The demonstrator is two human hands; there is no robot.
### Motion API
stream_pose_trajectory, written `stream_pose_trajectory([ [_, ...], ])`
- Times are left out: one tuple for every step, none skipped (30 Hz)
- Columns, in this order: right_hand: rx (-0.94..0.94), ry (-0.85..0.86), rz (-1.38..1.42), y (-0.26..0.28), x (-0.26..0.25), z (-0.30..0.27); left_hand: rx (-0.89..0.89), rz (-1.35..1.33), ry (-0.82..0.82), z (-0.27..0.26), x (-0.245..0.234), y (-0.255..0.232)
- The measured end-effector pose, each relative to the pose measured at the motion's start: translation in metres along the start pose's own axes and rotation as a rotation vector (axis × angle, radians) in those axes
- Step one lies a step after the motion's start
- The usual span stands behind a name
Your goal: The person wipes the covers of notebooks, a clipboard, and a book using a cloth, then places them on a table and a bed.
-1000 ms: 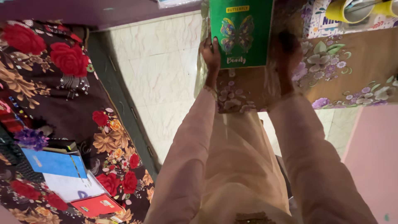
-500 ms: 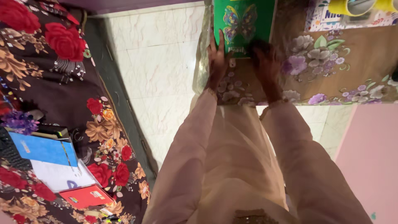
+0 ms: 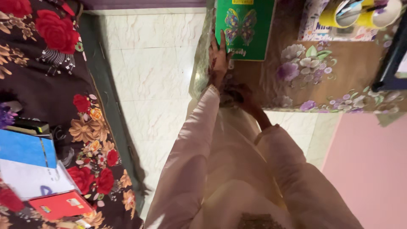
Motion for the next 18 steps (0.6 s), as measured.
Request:
stream_pose_trajectory([
  [-0.010, 0.005, -0.012, 0.002, 0.004, -0.002, -0.041, -0.024, 0.039, 0.001, 0.005, 0.004],
  [-0.012, 0.025, -0.039, 0.002, 0.007, -0.004, -0.041, -0.034, 0.027, 0.002, 0.009, 0.007],
  [-0.016, 0.047, -0.067, 0.001, 0.008, -0.007, -0.024, -0.055, -0.004, 0.002, 0.012, 0.008],
  [-0.028, 0.054, -0.079, 0.002, 0.009, -0.011, -0.007, -0.075, -0.034, 0.003, 0.015, 0.010],
  [-0.001, 0.057, -0.051, 0.002, 0.012, -0.011, -0.008, -0.083, -0.052, 0.004, 0.017, 0.011],
  [0.026, 0.060, -0.022, 0.000, 0.011, -0.008, 0.008, -0.081, -0.085, 0.006, 0.018, 0.009],
  [0.022, 0.070, -0.029, 0.002, 0.009, -0.011, 0.019, -0.079, -0.107, 0.001, 0.020, 0.007],
  [0.082, 0.107, -0.042, 0.002, 0.008, -0.013, 0.011, -0.087, -0.114, -0.003, 0.019, 0.006],
  [0.138, 0.142, -0.055, 0.003, 0.007, -0.012, -0.035, -0.083, -0.086, -0.006, 0.017, 0.004],
  [0.130, 0.149, -0.062, 0.006, 0.004, -0.012, -0.081, -0.079, -0.058, -0.008, 0.014, 0.002],
  [0.085, 0.127, -0.072, 0.009, 0.001, -0.009, -0.085, -0.082, -0.070, -0.009, 0.007, -0.001],
  [0.039, 0.106, -0.082, 0.012, -0.001, -0.007, -0.101, -0.122, -0.068, -0.011, 0.000, -0.003],
  [0.025, 0.120, -0.082, 0.013, 0.000, -0.006, -0.125, -0.158, -0.069, -0.014, -0.009, -0.002],
  [-0.004, 0.089, -0.037, 0.013, -0.001, -0.006, -0.136, -0.157, -0.086, -0.021, -0.019, 0.000],
  [-0.041, 0.067, 0.013, 0.014, 0.000, -0.004, -0.067, 0.001, 0.032, -0.033, -0.023, 0.001],
  [-0.062, 0.089, 0.018, 0.015, 0.005, -0.005, -0.001, 0.158, 0.153, -0.049, -0.024, 0.005],
  [-0.018, 0.066, 0.023, 0.014, 0.008, -0.004, -0.044, -0.082, -0.048, -0.065, -0.034, 0.012],
  [0.026, 0.043, 0.027, 0.013, 0.012, 0.001, -0.078, -0.320, -0.255, -0.083, -0.040, 0.021],
])
Point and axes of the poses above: each hand's wrist, its own z-axis towards the middle knuckle, its own x-axis out of the palm, y = z × x, the point moved 4 cm from there along z, towards the middle knuckle, and after that the axes turned 2 degrees about -z, right-handed, at the moved point
